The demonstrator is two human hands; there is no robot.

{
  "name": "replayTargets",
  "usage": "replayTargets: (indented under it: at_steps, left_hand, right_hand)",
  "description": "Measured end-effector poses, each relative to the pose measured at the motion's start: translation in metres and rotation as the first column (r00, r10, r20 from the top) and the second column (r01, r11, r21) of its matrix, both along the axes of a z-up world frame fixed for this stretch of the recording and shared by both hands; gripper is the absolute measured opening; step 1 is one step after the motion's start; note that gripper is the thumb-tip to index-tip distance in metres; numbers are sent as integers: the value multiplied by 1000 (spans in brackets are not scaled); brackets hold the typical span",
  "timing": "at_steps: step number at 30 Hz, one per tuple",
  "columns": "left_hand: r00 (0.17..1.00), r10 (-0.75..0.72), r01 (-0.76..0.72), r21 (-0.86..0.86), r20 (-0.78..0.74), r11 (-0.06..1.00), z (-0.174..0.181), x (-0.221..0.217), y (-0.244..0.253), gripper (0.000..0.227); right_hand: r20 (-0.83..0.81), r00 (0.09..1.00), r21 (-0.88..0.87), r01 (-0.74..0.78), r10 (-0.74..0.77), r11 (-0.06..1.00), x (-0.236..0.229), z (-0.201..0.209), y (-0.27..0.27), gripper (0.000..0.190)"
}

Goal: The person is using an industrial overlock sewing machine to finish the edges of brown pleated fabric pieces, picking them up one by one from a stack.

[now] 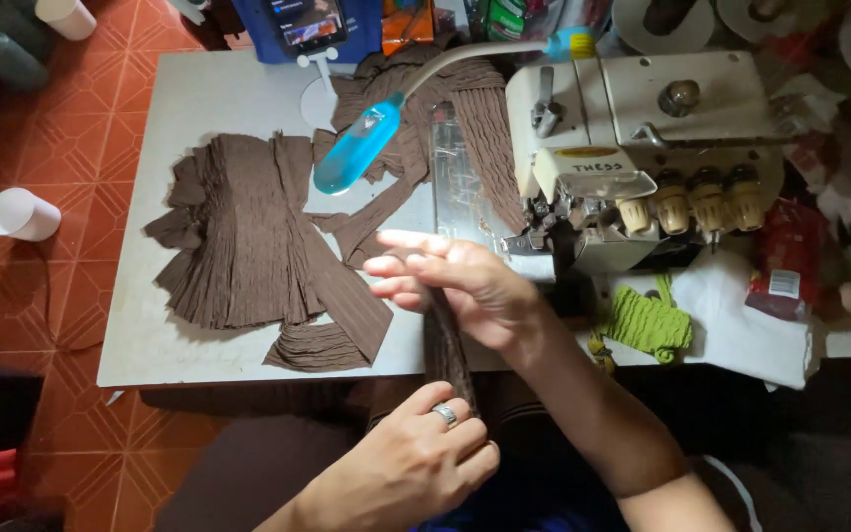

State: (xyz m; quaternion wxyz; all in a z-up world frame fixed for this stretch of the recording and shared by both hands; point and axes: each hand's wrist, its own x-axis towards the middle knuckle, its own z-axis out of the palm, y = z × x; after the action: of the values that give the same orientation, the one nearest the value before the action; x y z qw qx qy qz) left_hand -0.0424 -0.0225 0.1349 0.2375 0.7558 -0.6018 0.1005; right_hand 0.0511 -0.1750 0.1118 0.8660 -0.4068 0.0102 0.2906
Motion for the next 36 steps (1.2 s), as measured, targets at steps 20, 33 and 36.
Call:
replayTargets:
  at_steps: [20,33,36]
  left_hand:
    - [141,-82,-389,-132,-987,912,-70,9,2,12]
    - [619,-30,-427,-368,-785,826,-25,35,-28,3]
    - [694,-55,-340,-394,-718,854,-14,37,-35,6]
  right_hand:
    - [100,994,-276,-6,35,961,-130,-57,-79,23]
    - [417,909,-453,229,-22,862,-130,-59,-60,52]
    - [507,860,-490,338,-53,804,-131,-67,-61,44]
